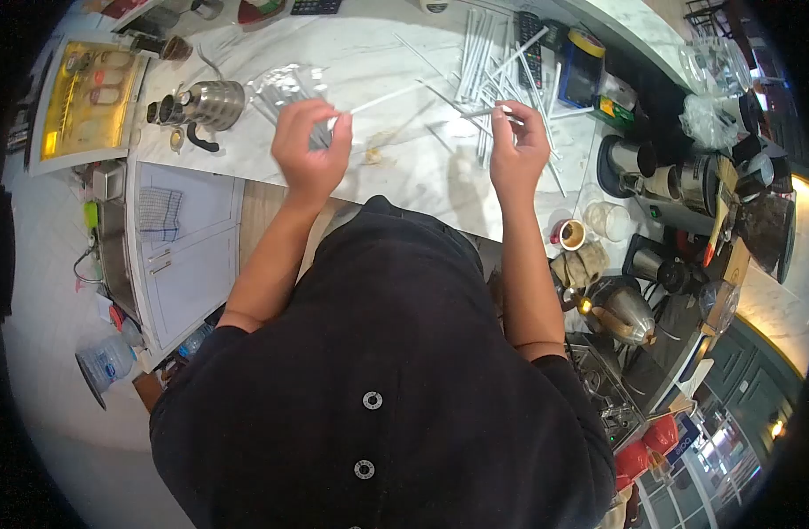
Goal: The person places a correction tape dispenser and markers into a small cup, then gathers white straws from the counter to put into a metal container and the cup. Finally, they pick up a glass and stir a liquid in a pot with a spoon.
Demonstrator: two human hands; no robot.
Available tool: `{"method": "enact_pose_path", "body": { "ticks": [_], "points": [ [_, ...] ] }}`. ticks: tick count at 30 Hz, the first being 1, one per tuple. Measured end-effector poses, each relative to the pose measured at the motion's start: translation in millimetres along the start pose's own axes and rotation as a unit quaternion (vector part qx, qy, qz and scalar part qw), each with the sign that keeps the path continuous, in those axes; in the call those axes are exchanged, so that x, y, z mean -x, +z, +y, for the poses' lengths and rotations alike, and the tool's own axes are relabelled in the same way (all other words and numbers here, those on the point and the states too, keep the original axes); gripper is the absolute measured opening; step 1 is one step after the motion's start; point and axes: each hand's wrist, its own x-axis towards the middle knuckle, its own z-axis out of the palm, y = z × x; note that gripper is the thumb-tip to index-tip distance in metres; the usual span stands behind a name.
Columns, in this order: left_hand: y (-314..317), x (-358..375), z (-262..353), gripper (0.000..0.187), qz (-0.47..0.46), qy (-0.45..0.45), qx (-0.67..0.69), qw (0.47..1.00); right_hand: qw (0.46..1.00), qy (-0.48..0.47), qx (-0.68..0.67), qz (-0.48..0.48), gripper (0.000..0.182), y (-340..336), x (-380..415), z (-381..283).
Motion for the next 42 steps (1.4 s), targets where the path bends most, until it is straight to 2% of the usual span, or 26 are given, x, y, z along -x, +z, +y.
{"method": "enact_pose_path", "body": {
  "ticks": [1,2,7,9,11,16,21,25,30,33,37,39,40,42],
  "points": [
    [-20,-1,5,0.018,0.002,0.000,0.024,1.000,0.999,-0.030,-0.045,-0.005,0.016,6,3,-15],
    [-39,-4,7,0.019,0.003,0.000,0.048,0.999,0.998,-0.019,-0.056,-0.017,0.016,11,7,-30],
    [-122,-20,-17,0.019,0.034,0.011,0.018,0.999,0.995,-0.013,-0.077,-0.054,0.018,57,29,-82],
    [-140,-21,-31,0.019,0.041,0.003,0.007,0.999,0.982,-0.005,-0.165,-0.091,0.019,83,40,-102],
    [-151,-25,-48,0.019,0.035,0.001,0.003,0.999,0.980,-0.009,-0.169,-0.104,0.019,108,47,-110],
    [-158,-40,-66,0.020,0.032,0.032,0.011,0.999,0.978,-0.057,-0.179,-0.095,0.018,166,57,-121],
    [-158,-57,-89,0.020,-0.014,0.097,0.008,0.995,0.982,-0.075,-0.151,-0.083,0.015,197,69,-120],
    [-162,-65,-100,0.020,-0.027,0.101,0.028,0.994,0.980,-0.108,-0.157,-0.051,0.015,203,72,-130],
    [-139,-62,-117,0.020,-0.095,0.067,0.015,0.993,0.984,-0.102,-0.147,-0.011,0.016,216,78,-129],
    [-124,-54,-130,0.020,-0.112,0.037,0.026,0.993,0.987,-0.099,-0.122,-0.022,0.016,227,84,-104],
    [-100,-34,-153,0.020,-0.120,-0.034,0.050,0.991,0.992,-0.091,0.049,-0.067,0.013,239,88,-76],
    [-93,-26,-157,0.023,-0.134,-0.094,0.060,0.985,0.982,-0.131,0.110,-0.083,0.015,242,86,-58],
    [-90,-22,-158,0.023,-0.134,-0.096,0.059,0.985,0.982,-0.130,0.110,-0.085,0.015,241,84,-52],
    [-83,-17,-161,0.024,-0.114,-0.135,0.069,0.982,0.951,-0.213,0.201,-0.101,0.017,239,81,-42]
  ]
}}
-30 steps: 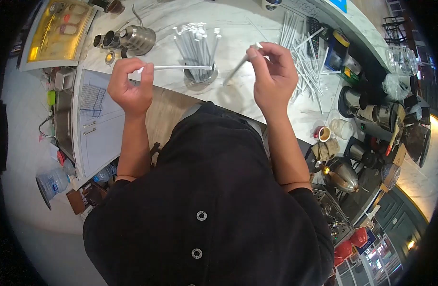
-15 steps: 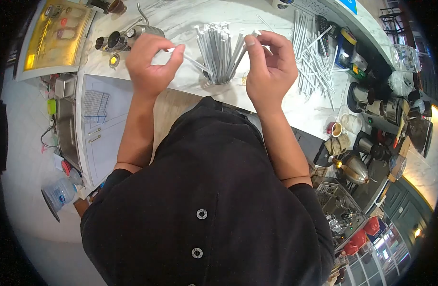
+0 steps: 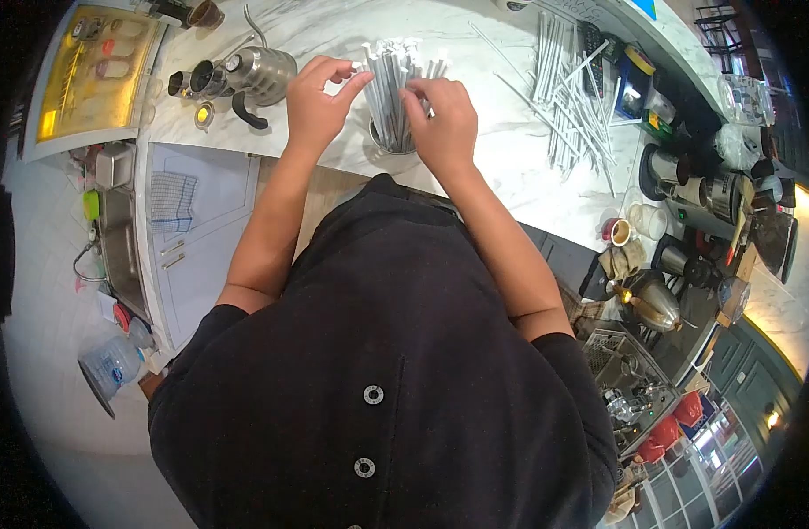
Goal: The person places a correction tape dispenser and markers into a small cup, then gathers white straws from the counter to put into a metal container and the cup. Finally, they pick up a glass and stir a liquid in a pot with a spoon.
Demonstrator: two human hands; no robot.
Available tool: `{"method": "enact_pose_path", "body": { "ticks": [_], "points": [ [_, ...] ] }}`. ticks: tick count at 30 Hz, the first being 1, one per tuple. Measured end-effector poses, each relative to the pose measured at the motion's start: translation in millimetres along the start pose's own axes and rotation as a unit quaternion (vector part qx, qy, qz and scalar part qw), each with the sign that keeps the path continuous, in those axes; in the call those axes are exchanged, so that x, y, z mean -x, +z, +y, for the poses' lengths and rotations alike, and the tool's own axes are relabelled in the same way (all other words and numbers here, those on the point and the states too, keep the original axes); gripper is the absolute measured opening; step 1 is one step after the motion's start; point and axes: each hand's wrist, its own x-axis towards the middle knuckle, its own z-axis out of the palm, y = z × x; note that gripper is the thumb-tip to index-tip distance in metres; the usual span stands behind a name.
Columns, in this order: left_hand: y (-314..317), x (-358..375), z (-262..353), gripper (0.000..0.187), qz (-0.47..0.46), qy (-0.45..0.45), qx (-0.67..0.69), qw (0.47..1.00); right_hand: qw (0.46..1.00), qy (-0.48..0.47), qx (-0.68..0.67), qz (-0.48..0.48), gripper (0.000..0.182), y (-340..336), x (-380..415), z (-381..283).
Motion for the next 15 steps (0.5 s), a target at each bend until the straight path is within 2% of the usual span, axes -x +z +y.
{"method": "enact_pose_path", "body": {
  "ticks": [4,6,7,9,11,13,14,15],
  "points": [
    [8,8,4,0.039,-0.024,-0.046,-0.017,0.999,1.000,-0.016,0.015,-0.021,0.019,-8,0,8],
    [12,18,18,0.066,0.065,-0.077,0.035,0.994,0.999,-0.030,-0.025,-0.033,0.019,-22,1,9],
    [12,23,24,0.066,0.062,-0.077,0.036,0.994,0.999,-0.027,-0.024,-0.032,0.019,-32,2,12],
    [11,35,35,0.084,0.104,-0.051,0.018,0.993,0.998,-0.014,-0.047,-0.033,0.019,-56,6,23],
    [17,46,59,0.077,0.105,-0.035,0.007,0.994,0.998,0.050,-0.034,-0.033,0.020,-81,18,53],
    [32,55,76,0.073,0.116,0.035,0.023,0.992,0.993,0.116,-0.010,-0.017,0.019,-107,32,89],
    [42,56,91,0.055,0.100,0.043,0.042,0.993,0.990,0.139,0.007,-0.004,0.019,-117,42,117],
    [56,56,102,0.055,0.097,0.044,0.043,0.993,0.986,0.164,0.039,0.002,0.019,-131,48,133]
  ]
}}
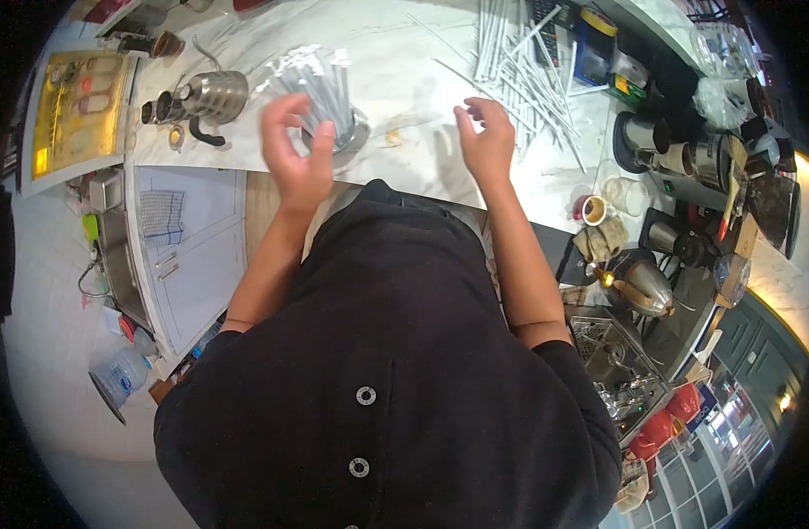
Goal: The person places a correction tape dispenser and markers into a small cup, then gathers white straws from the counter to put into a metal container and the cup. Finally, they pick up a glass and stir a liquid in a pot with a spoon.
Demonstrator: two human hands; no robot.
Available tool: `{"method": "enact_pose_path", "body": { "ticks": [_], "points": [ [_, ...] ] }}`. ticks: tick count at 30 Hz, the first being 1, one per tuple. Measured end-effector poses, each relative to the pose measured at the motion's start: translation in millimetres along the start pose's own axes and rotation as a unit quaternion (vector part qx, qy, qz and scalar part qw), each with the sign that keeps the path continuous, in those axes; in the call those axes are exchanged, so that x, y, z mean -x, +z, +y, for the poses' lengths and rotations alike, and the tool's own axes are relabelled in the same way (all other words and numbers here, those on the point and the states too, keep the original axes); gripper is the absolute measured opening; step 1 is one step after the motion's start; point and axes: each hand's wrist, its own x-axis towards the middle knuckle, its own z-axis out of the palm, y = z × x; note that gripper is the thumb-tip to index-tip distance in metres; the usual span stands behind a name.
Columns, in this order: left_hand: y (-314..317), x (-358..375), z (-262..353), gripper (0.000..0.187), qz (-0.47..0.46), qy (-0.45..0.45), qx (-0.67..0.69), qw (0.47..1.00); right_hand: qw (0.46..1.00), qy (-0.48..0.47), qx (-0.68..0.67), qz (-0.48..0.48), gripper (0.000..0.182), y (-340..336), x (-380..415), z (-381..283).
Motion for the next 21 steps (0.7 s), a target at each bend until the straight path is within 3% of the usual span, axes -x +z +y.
{"method": "enact_pose_path", "body": {
  "ticks": [2,3,5,6,8,17,21],
  "points": [
    [33,6,19,0.034,-0.152,-0.019,0.039,0.987,0.997,0.051,0.049,-0.015,0.022,-21,-2,43],
    [56,10,22,0.034,-0.153,-0.017,0.040,0.987,0.997,0.052,0.049,-0.013,0.022,-31,-4,60],
    [110,20,9,0.026,-0.232,-0.206,0.127,0.942,0.981,-0.019,0.193,0.000,0.022,-48,-6,88],
    [133,25,-3,0.026,-0.233,-0.206,0.127,0.942,0.981,-0.018,0.193,0.000,0.022,-54,-6,98],
    [179,31,-31,0.031,-0.315,-0.244,-0.034,0.916,0.965,-0.016,0.259,-0.025,0.024,-64,-10,116],
    [278,31,-56,0.053,-0.349,-0.330,-0.208,0.852,0.966,-0.061,0.241,-0.063,0.015,-73,-16,143],
    [289,32,-64,0.047,-0.354,-0.325,-0.241,0.843,0.966,-0.057,0.241,-0.080,0.016,-76,-19,151]
  ]
}}
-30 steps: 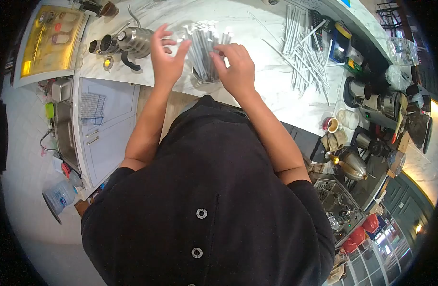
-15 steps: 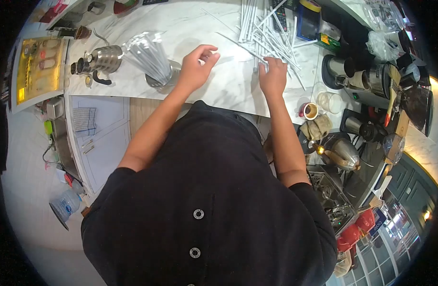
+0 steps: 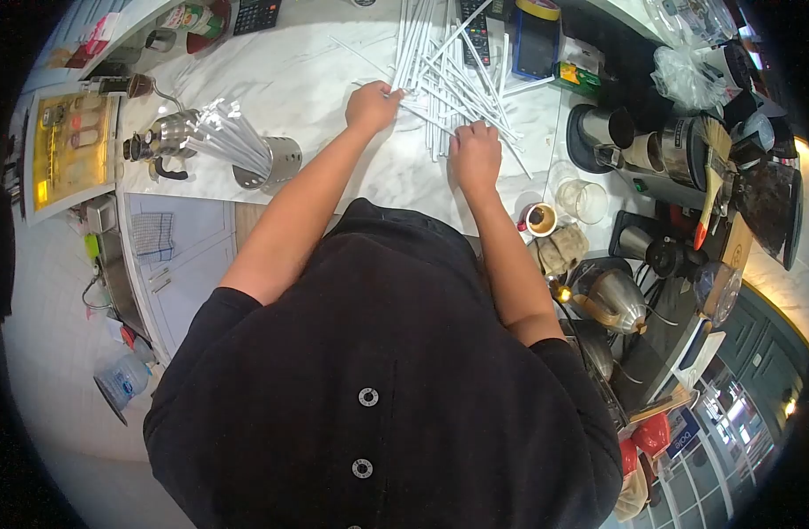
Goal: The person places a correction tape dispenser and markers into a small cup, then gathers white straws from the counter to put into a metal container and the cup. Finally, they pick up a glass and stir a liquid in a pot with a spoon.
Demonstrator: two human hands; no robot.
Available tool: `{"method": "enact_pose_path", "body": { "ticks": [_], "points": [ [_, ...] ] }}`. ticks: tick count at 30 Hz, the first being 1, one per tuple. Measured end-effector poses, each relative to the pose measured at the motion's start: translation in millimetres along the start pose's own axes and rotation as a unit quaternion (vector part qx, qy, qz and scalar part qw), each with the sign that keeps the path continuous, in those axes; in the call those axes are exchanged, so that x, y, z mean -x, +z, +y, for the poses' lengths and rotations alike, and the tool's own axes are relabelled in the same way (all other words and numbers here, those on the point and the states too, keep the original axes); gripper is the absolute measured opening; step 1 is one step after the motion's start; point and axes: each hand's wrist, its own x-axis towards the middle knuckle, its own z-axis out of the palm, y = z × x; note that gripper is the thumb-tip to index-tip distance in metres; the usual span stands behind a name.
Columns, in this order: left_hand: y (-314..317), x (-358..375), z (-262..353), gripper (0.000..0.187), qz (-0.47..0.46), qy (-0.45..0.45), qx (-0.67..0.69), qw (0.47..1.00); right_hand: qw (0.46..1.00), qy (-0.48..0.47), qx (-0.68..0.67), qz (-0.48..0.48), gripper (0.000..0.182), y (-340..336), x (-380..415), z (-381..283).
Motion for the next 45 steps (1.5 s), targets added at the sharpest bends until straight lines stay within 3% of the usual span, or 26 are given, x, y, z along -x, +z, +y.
{"method": "enact_pose_path", "body": {
  "ticks": [7,12,16,19,23,24,27,29,38,45],
  "points": [
    [-26,21,-2,0.030,0.099,0.051,0.023,0.994,0.997,-0.009,-0.072,0.006,0.014,-12,-2,6],
    [-64,48,-15,0.022,0.237,0.153,0.054,0.958,0.979,0.048,-0.192,0.042,0.013,-34,-6,-9],
    [-104,91,-28,0.012,0.280,0.211,0.090,0.932,0.950,0.088,-0.293,0.069,0.015,-63,-12,-38],
    [-137,134,-40,0.006,0.290,0.236,0.116,0.920,0.936,0.080,-0.330,0.092,0.014,-79,-15,-65],
    [-180,184,-69,0.011,0.291,0.273,0.161,0.903,0.916,0.055,-0.379,0.117,0.012,-95,-14,-113],
    [-192,191,-79,0.019,0.304,0.280,0.168,0.895,0.921,0.032,-0.367,0.126,0.013,-98,-13,-127],
    [-234,211,-113,0.019,0.323,0.280,0.193,0.883,0.927,0.001,-0.352,0.130,0.019,-102,-9,-167],
    [-264,219,-131,0.020,0.335,0.276,0.208,0.877,0.914,-0.069,-0.364,0.164,0.024,-109,-10,-201],
    [-342,194,-200,0.017,0.354,0.314,0.230,0.850,0.880,-0.160,-0.390,0.217,0.034,-107,-17,-314],
    [-337,156,-200,0.021,0.278,0.338,0.215,0.873,0.927,-0.186,-0.248,0.211,0.036,-73,-28,-354]
  ]
}}
